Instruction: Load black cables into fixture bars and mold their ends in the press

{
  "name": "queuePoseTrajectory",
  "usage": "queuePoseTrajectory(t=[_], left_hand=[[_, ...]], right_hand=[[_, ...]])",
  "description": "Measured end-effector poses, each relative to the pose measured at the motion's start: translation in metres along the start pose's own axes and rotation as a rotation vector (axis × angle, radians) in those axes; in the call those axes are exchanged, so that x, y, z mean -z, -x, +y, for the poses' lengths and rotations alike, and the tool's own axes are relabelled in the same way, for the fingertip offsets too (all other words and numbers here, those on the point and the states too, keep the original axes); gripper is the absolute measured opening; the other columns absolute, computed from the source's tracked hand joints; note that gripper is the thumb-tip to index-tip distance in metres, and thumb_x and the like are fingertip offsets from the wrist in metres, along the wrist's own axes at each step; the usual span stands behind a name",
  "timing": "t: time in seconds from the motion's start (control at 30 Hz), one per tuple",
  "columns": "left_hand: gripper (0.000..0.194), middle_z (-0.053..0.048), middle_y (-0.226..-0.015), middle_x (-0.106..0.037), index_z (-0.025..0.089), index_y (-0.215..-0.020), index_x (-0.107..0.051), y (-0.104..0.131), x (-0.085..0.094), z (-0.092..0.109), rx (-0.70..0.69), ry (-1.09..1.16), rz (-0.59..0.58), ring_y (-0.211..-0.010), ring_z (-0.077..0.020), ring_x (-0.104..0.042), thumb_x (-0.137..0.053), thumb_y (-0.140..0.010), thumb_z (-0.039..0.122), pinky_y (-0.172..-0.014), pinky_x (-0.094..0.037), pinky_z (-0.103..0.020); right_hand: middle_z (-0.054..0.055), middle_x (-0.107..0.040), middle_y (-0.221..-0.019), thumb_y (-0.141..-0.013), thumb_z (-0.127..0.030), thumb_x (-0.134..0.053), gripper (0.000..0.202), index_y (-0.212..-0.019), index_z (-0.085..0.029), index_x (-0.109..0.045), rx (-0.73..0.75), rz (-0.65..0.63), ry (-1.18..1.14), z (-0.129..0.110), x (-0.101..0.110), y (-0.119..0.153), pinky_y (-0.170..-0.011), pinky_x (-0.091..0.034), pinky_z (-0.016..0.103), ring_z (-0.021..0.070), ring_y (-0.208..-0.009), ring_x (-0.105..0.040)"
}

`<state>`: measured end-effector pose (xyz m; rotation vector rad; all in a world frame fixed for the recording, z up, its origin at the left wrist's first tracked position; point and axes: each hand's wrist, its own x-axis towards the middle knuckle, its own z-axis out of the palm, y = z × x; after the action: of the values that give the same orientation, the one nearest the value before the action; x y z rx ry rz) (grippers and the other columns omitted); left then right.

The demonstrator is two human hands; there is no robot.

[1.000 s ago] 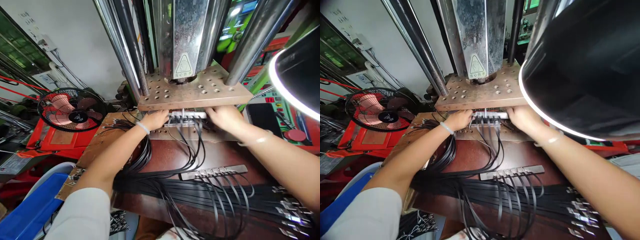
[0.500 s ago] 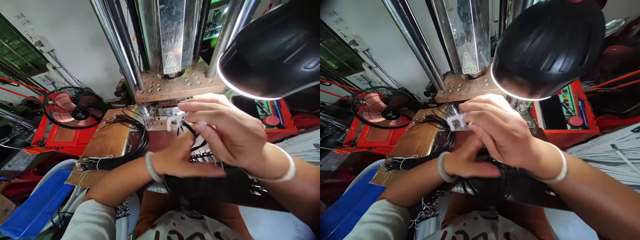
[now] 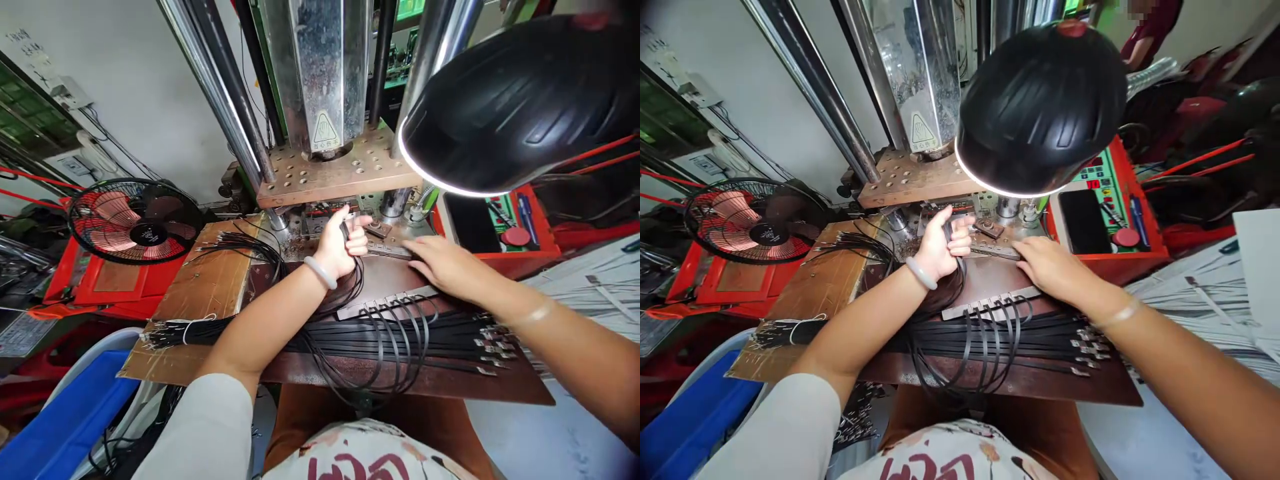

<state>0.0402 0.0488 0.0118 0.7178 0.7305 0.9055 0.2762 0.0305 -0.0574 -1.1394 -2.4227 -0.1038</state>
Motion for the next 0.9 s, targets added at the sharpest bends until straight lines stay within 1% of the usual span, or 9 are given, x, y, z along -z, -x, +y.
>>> queuePoseTrajectory(t=[0.1,0.2,0.27,0.37,0.47,0.53,0.6,0.67,0.9], left_hand=[[0.015,0.01,-0.047,-0.023,0.016,-0.078,-0.058,0.023,0.013,0.008,-0.31,-0.217,-0.067,-0.035,-0.0029,-0.019,-0.061,-0.083,0.03,-0.036,-0.018,-0.014],[0.014,0.012,-0.045,-0.023,0.016,-0.079,-0.058,0.066,0.076,0.05,-0.566,-0.696,0.442,-0.035,-0.005,-0.025,-0.052,-0.09,0.022,-0.039,-0.028,-0.014],[0.031,0.011,-0.042,-0.033,0.012,-0.076,-0.062,0.098,0.124,0.09,-0.535,-1.137,0.801,-0.039,-0.0064,-0.039,-0.042,-0.097,0.023,-0.048,-0.042,-0.015],[0.047,0.001,-0.055,-0.058,0.006,-0.064,-0.062,0.131,0.164,0.127,-0.357,-1.619,0.953,-0.067,-0.0092,-0.06,-0.042,-0.098,0.031,-0.075,-0.05,-0.02],[0.036,-0.011,-0.082,-0.069,0.005,-0.075,-0.068,0.131,0.15,0.104,-0.327,-1.872,0.866,-0.096,-0.021,-0.062,-0.054,-0.092,0.034,-0.093,-0.046,-0.035],[0.03,-0.012,-0.094,-0.069,0.012,-0.084,-0.069,0.116,0.124,0.063,-0.351,-2.047,0.523,-0.102,-0.0266,-0.06,-0.06,-0.088,0.04,-0.095,-0.044,-0.041],[0.027,-0.012,-0.099,-0.067,0.014,-0.093,-0.067,0.098,0.102,0.026,-0.368,-2.209,0.006,-0.101,-0.0267,-0.06,-0.056,-0.09,0.039,-0.093,-0.045,-0.041],[0.026,-0.012,-0.102,-0.065,0.013,-0.103,-0.063,0.078,0.094,0.009,-0.348,-2.274,-0.279,-0.098,-0.0245,-0.062,-0.044,-0.096,0.028,-0.089,-0.047,-0.037],[0.044,-0.014,-0.133,-0.057,0.014,-0.139,-0.044,-0.028,0.13,0.078,-0.451,-2.099,0.216,-0.119,-0.0231,-0.057,-0.034,-0.096,0.016,-0.104,-0.045,-0.038]], right_hand=[[0.012,-0.062,-0.082,-0.094,-0.025,-0.042,0.027,-0.091,-0.014,-0.066,0.062,-0.102,0.021,0.001,-0.016,-0.032,-0.073,-0.05,0.041,0.0257,-0.08,-0.059],[0.016,-0.06,-0.087,-0.089,-0.021,-0.045,0.022,-0.093,-0.014,-0.065,0.019,-0.056,0.046,0.004,-0.004,-0.023,-0.079,-0.047,0.043,0.0285,-0.087,-0.057],[0.016,-0.061,-0.094,-0.086,-0.021,-0.048,0.023,-0.101,-0.016,-0.064,-0.021,-0.108,-0.121,0.004,0.007,-0.002,-0.08,-0.047,0.043,0.0286,-0.09,-0.057],[0.011,-0.061,-0.096,-0.087,-0.034,-0.053,0.025,-0.104,-0.018,-0.062,-0.047,-0.339,-0.384,-0.006,0.013,0.023,-0.077,-0.048,0.04,0.0249,-0.085,-0.059],[0.01,-0.057,-0.088,-0.093,-0.043,-0.046,0.03,-0.089,-0.017,-0.06,-0.066,-0.377,-0.294,-0.026,0.001,0.023,-0.073,-0.046,0.038,0.0234,-0.078,-0.057],[0.01,-0.055,-0.086,-0.096,-0.037,-0.04,0.029,-0.086,-0.017,-0.058,-0.032,-0.305,-0.202,-0.036,-0.011,0.014,-0.072,-0.045,0.036,0.0224,-0.077,-0.055],[0.011,-0.055,-0.087,-0.097,-0.029,-0.037,0.027,-0.087,-0.016,-0.058,0.045,-0.246,-0.124,-0.039,-0.019,0.001,-0.072,-0.044,0.035,0.0221,-0.077,-0.054],[0.013,-0.056,-0.086,-0.097,-0.025,-0.034,0.029,-0.088,-0.014,-0.059,0.114,-0.219,-0.022,-0.035,-0.022,-0.02,-0.073,-0.043,0.036,0.0232,-0.078,-0.053],[0.021,-0.064,-0.104,-0.094,-0.012,-0.028,0.037,-0.113,-0.005,-0.058,-0.039,-0.07,0.054,0.006,-0.032,-0.152,-0.089,-0.042,0.043,0.0272,-0.097,-0.055]])
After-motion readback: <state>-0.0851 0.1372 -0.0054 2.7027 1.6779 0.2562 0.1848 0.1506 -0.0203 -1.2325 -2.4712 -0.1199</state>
